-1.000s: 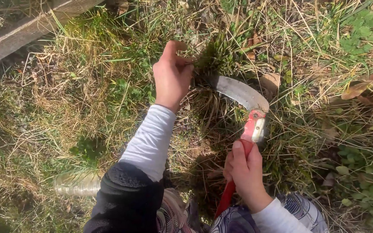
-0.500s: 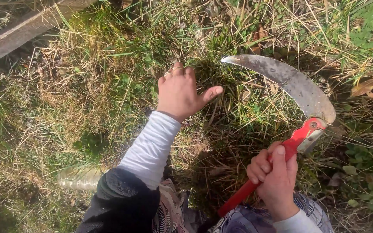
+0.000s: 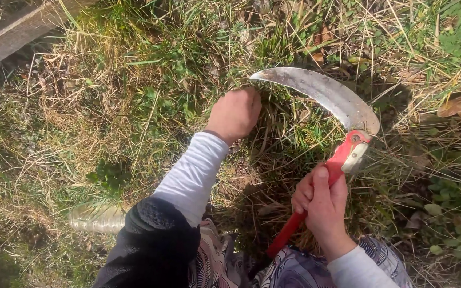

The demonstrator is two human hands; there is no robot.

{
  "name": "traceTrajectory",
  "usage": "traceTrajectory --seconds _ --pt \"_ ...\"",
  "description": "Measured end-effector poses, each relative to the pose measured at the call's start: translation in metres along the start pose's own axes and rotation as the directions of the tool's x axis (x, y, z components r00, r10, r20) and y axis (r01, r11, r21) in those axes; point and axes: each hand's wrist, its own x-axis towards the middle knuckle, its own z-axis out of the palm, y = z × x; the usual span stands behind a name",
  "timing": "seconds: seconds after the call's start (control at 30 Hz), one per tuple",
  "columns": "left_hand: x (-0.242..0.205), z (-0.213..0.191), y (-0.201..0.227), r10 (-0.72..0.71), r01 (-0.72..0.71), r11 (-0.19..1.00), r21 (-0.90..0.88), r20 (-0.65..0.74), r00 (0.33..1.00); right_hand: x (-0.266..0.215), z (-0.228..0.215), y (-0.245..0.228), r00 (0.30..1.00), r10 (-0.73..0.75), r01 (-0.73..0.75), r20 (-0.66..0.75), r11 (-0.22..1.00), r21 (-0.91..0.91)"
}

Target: The person cuts grass and weeds using a sickle by hand, reaching into the overgrowth and pulling it away to expose the base for cutting.

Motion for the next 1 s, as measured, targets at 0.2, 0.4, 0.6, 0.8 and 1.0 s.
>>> traceTrajectory --seconds 0.2,0.4,0.6,0.8,1.0 --pt "0.013 0.016 -0.011 -0.042 0.044 0.999 0.013 -0.143 0.989 0.013 0.002 0.025 0.986 -0.166 0.150 -0.031 0.945 -0.290" --pt "0.023 0.023 -0.016 -0.066 0.068 0.998 0.005 -0.176 0.982 0.029 0.013 0.047 0.984 -0.180 0.173 0.019 0.907 -0.385" --pt "0.006 0.008 -0.005 -0.026 0.024 0.999 -0.039 -0.065 0.998 -0.005 0.017 0.043 0.996 -0.040 0.008 -0.085 0.938 -0.346" --pt "-0.020 -0.028 0.002 -0.141 0.134 0.988 0.078 0.091 0.986 -0.060 0.004 0.025 0.991 0.060 -0.084 -0.121 0.974 -0.212" --pt "-0.043 -0.055 0.002 -0.378 0.245 0.891 0.381 0.326 0.866 -0.040 0.005 -0.002 0.988 -0.057 0.055 -0.144 0.998 -0.015"
